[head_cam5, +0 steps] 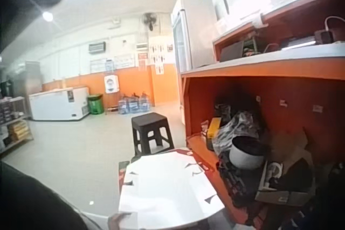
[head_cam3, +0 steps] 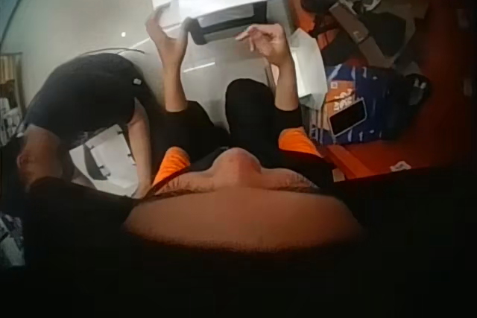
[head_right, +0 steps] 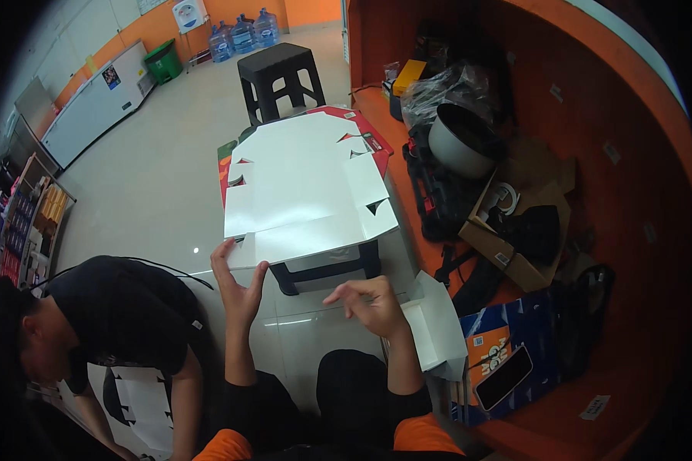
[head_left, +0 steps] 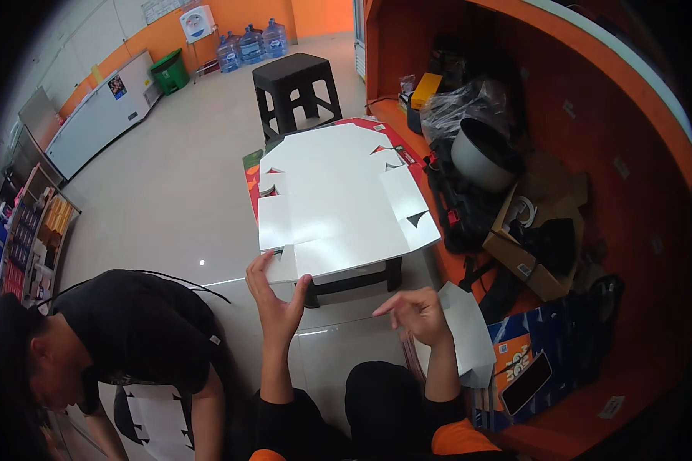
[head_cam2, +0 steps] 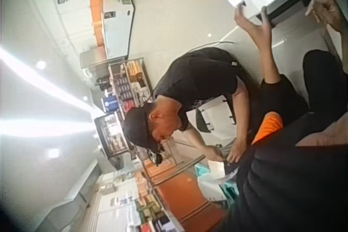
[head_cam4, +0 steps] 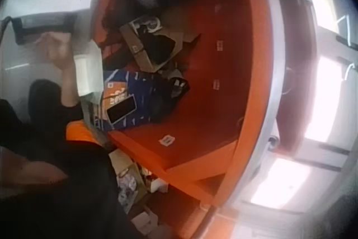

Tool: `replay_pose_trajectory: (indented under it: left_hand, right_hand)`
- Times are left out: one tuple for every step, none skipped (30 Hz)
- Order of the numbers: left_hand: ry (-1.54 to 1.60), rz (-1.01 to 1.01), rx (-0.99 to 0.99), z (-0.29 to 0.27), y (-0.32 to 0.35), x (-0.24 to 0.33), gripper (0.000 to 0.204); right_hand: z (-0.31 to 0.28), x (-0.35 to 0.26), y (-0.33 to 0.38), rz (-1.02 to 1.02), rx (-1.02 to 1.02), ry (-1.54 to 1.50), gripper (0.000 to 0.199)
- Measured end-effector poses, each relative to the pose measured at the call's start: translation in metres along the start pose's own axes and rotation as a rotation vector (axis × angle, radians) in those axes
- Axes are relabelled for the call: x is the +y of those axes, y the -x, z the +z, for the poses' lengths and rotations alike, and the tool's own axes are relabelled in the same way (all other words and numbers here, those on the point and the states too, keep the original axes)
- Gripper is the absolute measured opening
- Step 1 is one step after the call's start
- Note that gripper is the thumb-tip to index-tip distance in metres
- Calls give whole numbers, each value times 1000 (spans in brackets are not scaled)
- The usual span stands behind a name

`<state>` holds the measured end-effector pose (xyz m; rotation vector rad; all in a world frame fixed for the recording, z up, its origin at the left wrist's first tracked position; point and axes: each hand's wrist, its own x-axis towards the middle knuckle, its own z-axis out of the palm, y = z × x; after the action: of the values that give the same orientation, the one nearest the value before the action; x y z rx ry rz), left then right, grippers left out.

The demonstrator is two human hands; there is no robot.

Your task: The person tapes a receipt onto a cardboard food box, puts the box into a plastic bag, and ties it. Then, the person folds flat cardboard meal boxes into shape by hand.

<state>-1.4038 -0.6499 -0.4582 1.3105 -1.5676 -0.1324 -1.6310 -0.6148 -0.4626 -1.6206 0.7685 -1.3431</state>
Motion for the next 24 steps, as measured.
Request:
replay_pose_trajectory:
  left_hand:
    - [30,-4,11,0,1,-2,61]
    - [59,-9,23,0,2,-3,60]
    - [52,-9,30,-3,3,-3,60]
    - [118,-41,31,-3,4,0,59]
    - [183,-73,33,-4,4,3,59]
    - [186,-71,40,-5,4,6,59]
    - [231,-128,56,-3,4,12,57]
    - [235,-192,89,-9,5,7,56]
    - [219,-192,105,-14,6,0,56]
    - [263,-236,121,-13,6,-2,54]
    - [309,-281,136,-12,7,-3,52]
    - [322,-283,140,-10,7,-2,52]
    - [289,-279,109,-11,8,-2,50]
    - [257,-275,78,-13,9,-1,48]
    - [250,-283,91,-14,9,1,48]
    - [169,-212,99,-16,7,4,47]
    - [101,-138,97,-16,6,8,47]
    - [18,-108,85,-14,7,9,47]
    - [23,-109,90,-13,7,11,47]
    - [-16,-113,88,-12,8,13,47]
    - [-56,-115,86,-11,8,15,47]
    - [-54,-114,88,-12,8,16,47]
    - [-78,-109,86,-13,8,19,47]
    - [-101,-104,82,-13,7,21,47]
  right_hand:
    - [0,-1,-1,-4,-6,-5,30]
    - [-1,-4,-3,46,159,-4,27]
    - [-1,-5,-7,98,323,-3,24]
    - [-4,-5,-9,69,431,-64,23]
    - [-8,-6,-14,11,532,57,23]
    - [-12,-8,-22,-47,630,179,24]
    - [-21,-16,-27,-58,640,199,24]
    - [-18,-13,-39,-61,738,509,29]
    - [-15,-10,-48,-66,828,822,35]
    - [-20,-9,-49,-72,827,832,35]
    - [-26,-7,-49,53,776,880,40]
    - [-29,-8,-49,178,725,927,46]
    - [-24,-9,-51,172,708,923,46]
    - [-19,-14,-53,243,632,915,48]
    - [-14,-15,-54,312,555,908,50]
    - [-10,-12,-57,308,539,905,50]
    - [-6,-11,-57,318,583,960,51]
    - [-2,-10,-56,327,627,1013,52]
    - [-1,-10,-56,323,626,1018,52]
    - [-1,-10,-56,292,638,1031,52]
    - [-1,-10,-55,262,650,1043,53]
    - [-1,-9,-54,259,650,1045,53]
    - [-1,-8,-54,224,658,1050,51]
    - [-1,-8,-53,189,666,1055,49]
